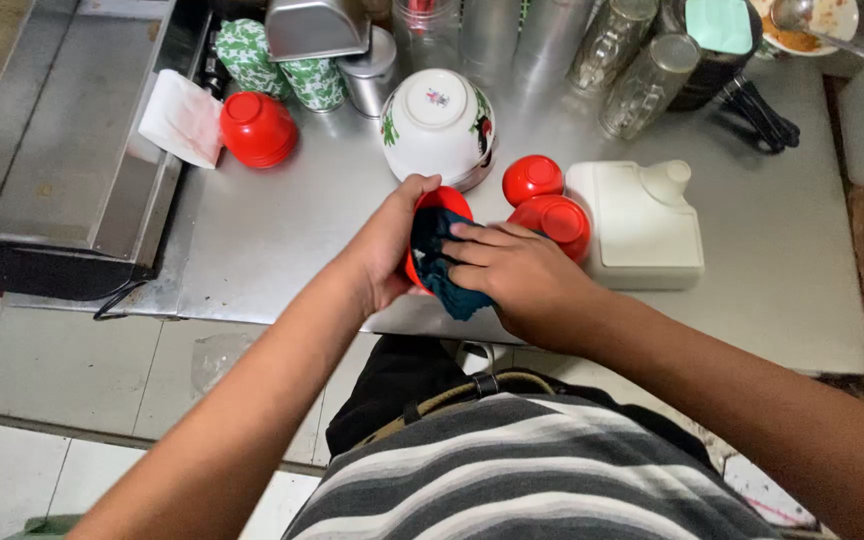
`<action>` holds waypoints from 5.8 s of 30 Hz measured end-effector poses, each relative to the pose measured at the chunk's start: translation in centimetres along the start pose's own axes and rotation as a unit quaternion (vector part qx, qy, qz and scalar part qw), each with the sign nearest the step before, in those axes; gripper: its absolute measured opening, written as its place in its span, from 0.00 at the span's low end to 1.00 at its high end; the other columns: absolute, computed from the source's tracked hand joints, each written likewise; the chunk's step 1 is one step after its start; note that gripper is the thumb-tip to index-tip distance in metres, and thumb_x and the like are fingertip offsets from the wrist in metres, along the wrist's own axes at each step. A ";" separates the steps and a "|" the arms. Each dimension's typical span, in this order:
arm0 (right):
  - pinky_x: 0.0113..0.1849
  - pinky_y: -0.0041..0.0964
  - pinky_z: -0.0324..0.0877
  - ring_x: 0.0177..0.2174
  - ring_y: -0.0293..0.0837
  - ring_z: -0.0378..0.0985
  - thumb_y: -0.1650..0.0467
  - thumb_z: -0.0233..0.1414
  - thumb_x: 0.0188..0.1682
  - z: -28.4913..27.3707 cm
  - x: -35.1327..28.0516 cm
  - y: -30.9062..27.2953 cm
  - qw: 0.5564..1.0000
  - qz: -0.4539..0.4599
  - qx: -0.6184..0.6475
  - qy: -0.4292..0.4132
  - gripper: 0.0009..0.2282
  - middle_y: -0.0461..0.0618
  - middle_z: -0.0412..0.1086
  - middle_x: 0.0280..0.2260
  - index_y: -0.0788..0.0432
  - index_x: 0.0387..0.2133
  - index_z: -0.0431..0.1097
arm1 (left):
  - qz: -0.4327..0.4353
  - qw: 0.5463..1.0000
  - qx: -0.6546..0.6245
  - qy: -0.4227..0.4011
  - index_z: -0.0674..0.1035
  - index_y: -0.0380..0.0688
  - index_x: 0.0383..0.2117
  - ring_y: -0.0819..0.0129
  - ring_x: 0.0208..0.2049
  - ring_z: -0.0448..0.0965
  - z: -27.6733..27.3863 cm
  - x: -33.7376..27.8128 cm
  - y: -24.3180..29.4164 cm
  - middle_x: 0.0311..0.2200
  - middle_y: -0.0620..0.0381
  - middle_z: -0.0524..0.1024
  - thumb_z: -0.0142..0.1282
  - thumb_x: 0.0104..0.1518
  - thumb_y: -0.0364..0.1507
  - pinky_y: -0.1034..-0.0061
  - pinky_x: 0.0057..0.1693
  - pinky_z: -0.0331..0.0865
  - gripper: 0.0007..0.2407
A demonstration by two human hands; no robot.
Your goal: The recorder wipes several red plastic cups and a white bowl using a teal cleaning cloth at a service counter.
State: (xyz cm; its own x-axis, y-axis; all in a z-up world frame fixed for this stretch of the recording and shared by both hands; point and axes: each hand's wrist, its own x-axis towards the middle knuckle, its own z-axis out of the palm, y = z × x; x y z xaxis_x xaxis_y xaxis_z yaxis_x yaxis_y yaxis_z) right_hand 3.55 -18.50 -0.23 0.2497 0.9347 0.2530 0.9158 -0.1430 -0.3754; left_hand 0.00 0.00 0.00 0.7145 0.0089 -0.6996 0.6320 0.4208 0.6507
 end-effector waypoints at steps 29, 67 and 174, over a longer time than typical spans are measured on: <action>0.43 0.52 0.75 0.37 0.56 0.81 0.78 0.53 0.40 2.1 6.2 3.2 0.792 0.381 0.449 -0.160 0.12 0.61 0.76 0.37 0.62 0.39 0.72 | 0.081 0.980 -0.151 0.097 0.77 0.51 0.38 0.63 0.28 0.79 -0.3 1.5 -4.2 0.31 0.56 0.79 0.46 0.55 0.49 0.65 0.31 0.74 0.18; 0.48 0.51 0.70 0.49 0.58 0.74 0.79 0.52 0.33 2.0 3.5 3.0 0.998 0.002 0.033 -0.058 0.18 0.55 0.73 0.47 0.57 0.39 0.71 | 0.003 0.992 -0.123 0.026 0.78 0.51 0.37 0.57 0.38 0.80 -2.4 3.4 -0.2 0.36 0.54 0.81 0.40 0.55 0.51 0.52 0.46 0.73 0.21; 0.50 0.42 0.69 0.44 0.56 0.79 0.65 0.46 0.59 7.0 12.9 -2.4 0.786 0.384 0.312 0.370 0.15 0.61 0.78 0.41 0.66 0.45 0.73 | 0.016 0.956 -0.257 -0.143 0.73 0.38 0.43 0.57 0.40 0.81 -10.0 2.1 3.4 0.40 0.46 0.79 0.34 0.69 0.40 0.61 0.54 0.76 0.18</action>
State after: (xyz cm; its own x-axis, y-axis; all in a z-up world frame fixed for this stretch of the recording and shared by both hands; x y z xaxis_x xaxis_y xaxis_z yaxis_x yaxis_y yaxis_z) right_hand 2.34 -3.80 -2.31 0.9798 0.1725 0.1008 0.1305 -0.1705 -0.9767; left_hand 0.64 10.54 -2.22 0.8299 -0.1881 -0.5253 0.4303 0.8151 0.3879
